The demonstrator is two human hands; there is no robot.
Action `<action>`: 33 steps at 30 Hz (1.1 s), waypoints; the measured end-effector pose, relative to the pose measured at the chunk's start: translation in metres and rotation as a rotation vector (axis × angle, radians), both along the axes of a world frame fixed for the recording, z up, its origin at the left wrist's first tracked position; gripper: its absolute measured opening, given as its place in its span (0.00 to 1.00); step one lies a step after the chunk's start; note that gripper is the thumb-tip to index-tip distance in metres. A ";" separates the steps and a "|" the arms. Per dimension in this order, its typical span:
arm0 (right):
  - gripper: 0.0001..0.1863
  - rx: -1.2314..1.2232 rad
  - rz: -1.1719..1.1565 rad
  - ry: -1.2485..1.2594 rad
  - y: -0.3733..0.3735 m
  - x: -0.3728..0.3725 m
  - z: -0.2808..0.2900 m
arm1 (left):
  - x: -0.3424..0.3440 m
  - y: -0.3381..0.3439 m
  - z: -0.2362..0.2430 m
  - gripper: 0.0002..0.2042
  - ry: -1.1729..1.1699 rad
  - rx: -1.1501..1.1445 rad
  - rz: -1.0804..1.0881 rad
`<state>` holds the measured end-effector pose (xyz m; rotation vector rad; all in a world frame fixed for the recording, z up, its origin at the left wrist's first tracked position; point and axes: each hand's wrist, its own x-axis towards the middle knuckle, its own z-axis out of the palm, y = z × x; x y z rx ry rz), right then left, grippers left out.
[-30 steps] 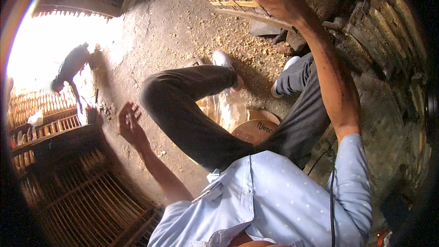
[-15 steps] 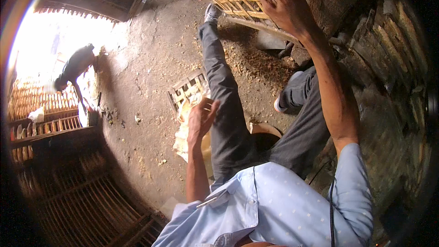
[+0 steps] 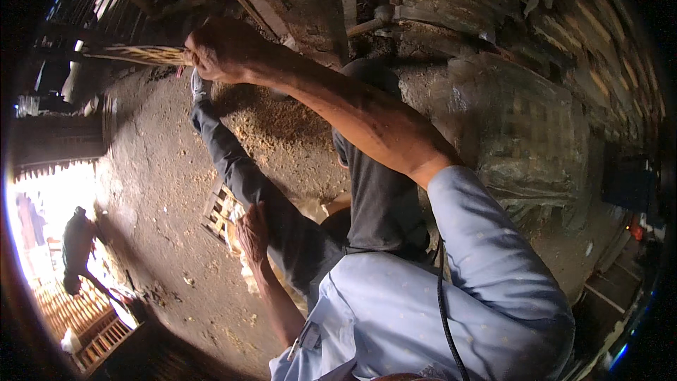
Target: The person sits on the floor and uses a small tool to scrape and clean a wooden lattice frame. They repeatedly scrape the surface and edges of the frame, removing debris and adjusting their grip throughout the process.
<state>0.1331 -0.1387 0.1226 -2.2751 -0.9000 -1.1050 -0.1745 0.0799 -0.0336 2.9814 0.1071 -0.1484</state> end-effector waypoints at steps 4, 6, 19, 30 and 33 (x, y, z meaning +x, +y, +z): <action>0.11 0.002 0.090 0.176 0.002 0.002 0.004 | -0.033 -0.012 0.040 0.16 0.071 0.035 -0.054; 0.12 -0.004 0.052 0.121 0.005 0.003 -0.001 | -0.029 -0.020 0.071 0.15 0.087 -0.016 0.019; 0.20 0.525 0.406 0.631 0.009 -0.039 0.054 | -0.023 -0.022 0.213 0.16 -0.363 -1.185 0.618; 0.18 0.840 0.681 1.014 0.036 -0.072 0.063 | 0.114 0.096 0.157 0.27 -0.597 -2.103 0.015; 0.37 0.697 0.524 1.220 0.028 -0.065 0.040 | 0.113 0.073 0.163 0.24 -0.667 -2.057 0.288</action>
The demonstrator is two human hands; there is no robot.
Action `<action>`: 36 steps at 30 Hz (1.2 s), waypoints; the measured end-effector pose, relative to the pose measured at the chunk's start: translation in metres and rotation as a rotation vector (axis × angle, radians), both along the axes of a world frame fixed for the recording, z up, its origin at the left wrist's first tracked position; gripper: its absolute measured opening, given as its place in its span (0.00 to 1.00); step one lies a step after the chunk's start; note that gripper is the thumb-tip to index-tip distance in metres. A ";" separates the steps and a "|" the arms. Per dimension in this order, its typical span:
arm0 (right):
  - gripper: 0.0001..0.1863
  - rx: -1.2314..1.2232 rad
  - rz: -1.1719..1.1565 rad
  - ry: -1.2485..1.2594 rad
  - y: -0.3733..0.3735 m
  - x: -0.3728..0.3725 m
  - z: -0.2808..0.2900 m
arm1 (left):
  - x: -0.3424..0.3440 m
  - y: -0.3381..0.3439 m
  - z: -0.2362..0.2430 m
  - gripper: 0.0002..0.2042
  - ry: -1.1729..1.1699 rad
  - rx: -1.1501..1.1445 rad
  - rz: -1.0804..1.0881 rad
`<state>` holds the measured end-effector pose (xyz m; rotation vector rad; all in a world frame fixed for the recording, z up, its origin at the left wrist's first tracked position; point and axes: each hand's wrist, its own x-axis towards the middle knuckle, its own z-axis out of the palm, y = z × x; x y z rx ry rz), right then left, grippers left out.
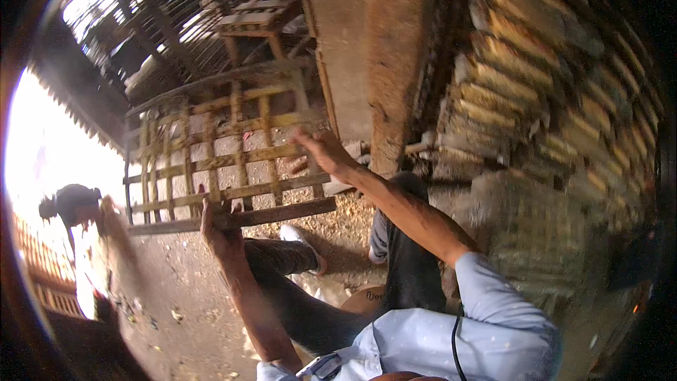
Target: The person sits on the floor and uses a small tool to scrape and clean a wooden lattice frame. They repeatedly scrape the surface and edges of the frame, removing debris and adjusting their grip throughout the process.
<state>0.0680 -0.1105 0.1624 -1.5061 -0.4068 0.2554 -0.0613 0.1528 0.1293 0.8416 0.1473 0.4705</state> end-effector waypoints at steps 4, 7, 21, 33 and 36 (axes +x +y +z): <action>0.44 -0.406 0.021 0.006 -0.029 0.011 -0.010 | 0.002 -0.010 0.009 0.26 0.075 -0.010 0.222; 0.23 -0.415 -0.108 -0.289 -0.066 -0.001 0.007 | 0.011 -0.008 -0.004 0.27 0.002 0.066 0.430; 0.22 -0.775 -0.098 -0.123 -0.078 -0.134 -0.115 | -0.001 -0.002 0.009 0.21 -0.161 0.184 0.753; 0.23 -0.962 -0.108 -0.732 -0.029 -0.103 -0.203 | -0.009 0.006 0.011 0.20 0.102 0.146 0.712; 0.23 -0.976 -0.057 -0.730 -0.033 -0.104 -0.197 | -0.010 0.008 0.009 0.17 0.071 0.088 0.679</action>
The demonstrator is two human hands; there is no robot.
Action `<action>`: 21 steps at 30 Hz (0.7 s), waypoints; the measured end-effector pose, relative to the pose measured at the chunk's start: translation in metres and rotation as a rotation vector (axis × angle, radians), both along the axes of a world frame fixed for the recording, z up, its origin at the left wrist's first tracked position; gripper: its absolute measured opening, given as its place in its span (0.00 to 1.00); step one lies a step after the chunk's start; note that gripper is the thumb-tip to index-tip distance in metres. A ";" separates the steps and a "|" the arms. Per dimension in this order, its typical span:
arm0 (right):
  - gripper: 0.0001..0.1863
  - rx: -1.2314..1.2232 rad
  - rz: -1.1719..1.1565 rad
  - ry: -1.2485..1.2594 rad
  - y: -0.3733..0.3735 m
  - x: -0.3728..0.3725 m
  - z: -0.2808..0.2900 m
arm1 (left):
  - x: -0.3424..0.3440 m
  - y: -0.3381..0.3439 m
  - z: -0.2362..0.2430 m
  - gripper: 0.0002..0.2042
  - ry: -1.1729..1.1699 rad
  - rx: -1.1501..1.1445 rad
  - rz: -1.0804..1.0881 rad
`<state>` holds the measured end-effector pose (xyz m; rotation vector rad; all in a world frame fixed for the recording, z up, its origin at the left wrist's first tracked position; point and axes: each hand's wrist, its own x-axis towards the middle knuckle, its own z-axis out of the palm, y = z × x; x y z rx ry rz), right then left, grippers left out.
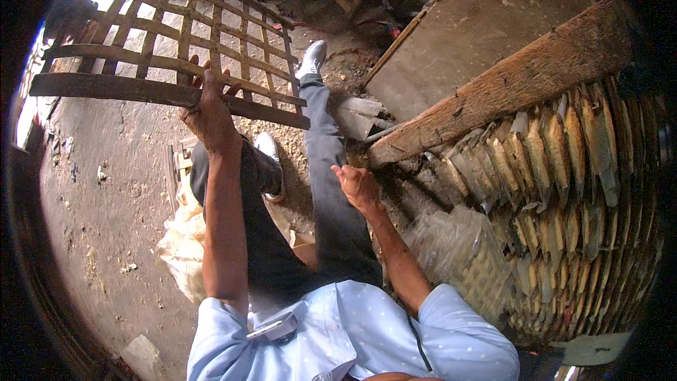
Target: The person sits on the floor and uses a small tool to scrape and clean a wooden lattice frame. They repeatedly scrape the surface and edges of the frame, removing debris and adjusting their grip throughout the process.
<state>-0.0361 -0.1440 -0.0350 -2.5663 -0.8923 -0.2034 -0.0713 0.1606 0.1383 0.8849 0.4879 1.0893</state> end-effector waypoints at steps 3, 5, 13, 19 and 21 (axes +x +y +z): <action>0.22 -0.057 0.122 0.028 0.001 -0.016 0.032 | -0.002 0.005 -0.003 0.17 -0.045 0.029 0.023; 0.22 -0.079 0.175 0.049 -0.008 -0.029 0.041 | 0.005 0.004 -0.007 0.17 -0.085 0.038 0.054; 0.25 0.010 -0.036 0.209 -0.013 -0.012 0.127 | 0.003 0.013 -0.032 0.17 -0.302 -0.080 -0.093; 0.17 0.529 -0.255 0.466 -0.042 0.038 0.237 | 0.009 0.004 -0.015 0.27 -0.294 -0.326 -0.279; 0.19 0.614 -0.201 0.606 -0.040 0.057 0.256 | 0.007 0.000 -0.013 0.27 -0.256 -0.414 -0.378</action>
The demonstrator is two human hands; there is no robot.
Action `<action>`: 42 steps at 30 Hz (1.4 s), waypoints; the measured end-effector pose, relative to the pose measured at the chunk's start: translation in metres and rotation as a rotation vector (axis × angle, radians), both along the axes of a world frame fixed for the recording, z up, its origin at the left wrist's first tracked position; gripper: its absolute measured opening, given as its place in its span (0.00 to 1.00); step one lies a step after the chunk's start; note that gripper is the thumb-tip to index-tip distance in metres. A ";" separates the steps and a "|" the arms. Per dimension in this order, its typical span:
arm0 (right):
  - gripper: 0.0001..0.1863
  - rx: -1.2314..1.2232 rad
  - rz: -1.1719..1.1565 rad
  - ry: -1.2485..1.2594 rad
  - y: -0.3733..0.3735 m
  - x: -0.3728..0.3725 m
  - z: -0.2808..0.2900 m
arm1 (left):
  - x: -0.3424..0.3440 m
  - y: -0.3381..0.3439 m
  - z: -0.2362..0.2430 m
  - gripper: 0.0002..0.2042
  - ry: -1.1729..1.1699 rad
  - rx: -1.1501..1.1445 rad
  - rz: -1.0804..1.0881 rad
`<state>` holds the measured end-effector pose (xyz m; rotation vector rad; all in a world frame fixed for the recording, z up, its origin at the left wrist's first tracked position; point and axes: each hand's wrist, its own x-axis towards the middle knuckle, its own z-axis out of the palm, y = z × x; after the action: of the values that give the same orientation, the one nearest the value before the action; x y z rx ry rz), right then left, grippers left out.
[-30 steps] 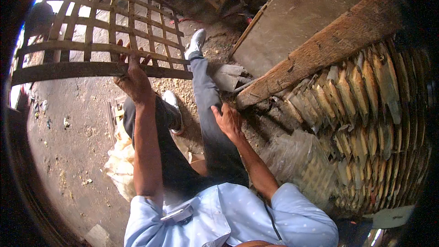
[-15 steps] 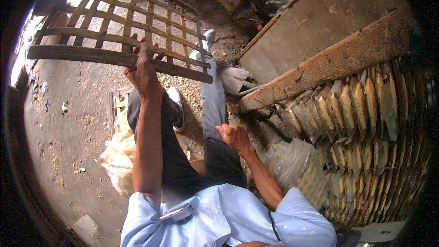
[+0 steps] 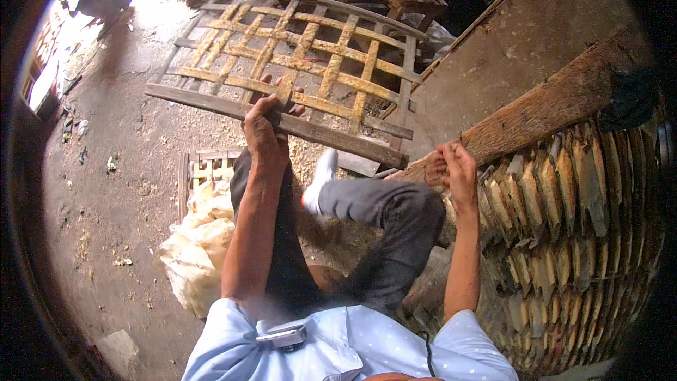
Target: The person sits on the floor and uses a small tool to scrape and clean a wooden lattice frame. They repeatedly scrape the surface and edges of the frame, removing debris and adjusting their grip throughout the process.
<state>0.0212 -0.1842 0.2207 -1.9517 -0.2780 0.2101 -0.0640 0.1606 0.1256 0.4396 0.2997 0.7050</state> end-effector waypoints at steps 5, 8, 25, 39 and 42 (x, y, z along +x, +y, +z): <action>0.31 0.401 0.235 0.243 0.043 0.032 0.024 | -0.007 -0.011 0.018 0.30 -0.164 0.049 -0.133; 0.32 0.588 0.350 0.296 0.068 0.040 0.033 | -0.007 -0.010 0.017 0.30 -0.195 0.083 -0.173; 0.20 0.450 -0.025 -0.243 0.053 0.047 0.016 | -0.001 -0.035 0.034 0.29 0.460 0.787 -0.263; 0.18 0.614 -0.267 -0.198 0.014 0.044 -0.020 | 0.095 -0.070 0.025 0.23 0.486 0.815 -0.412; 0.18 0.768 -0.328 -0.046 0.000 0.046 -0.033 | 0.114 -0.088 0.032 0.21 0.508 0.879 -0.450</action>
<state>0.0674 -0.1846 0.1880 -1.2121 -0.0450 -0.1453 0.0500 0.0726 0.1572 1.4851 0.3393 0.2349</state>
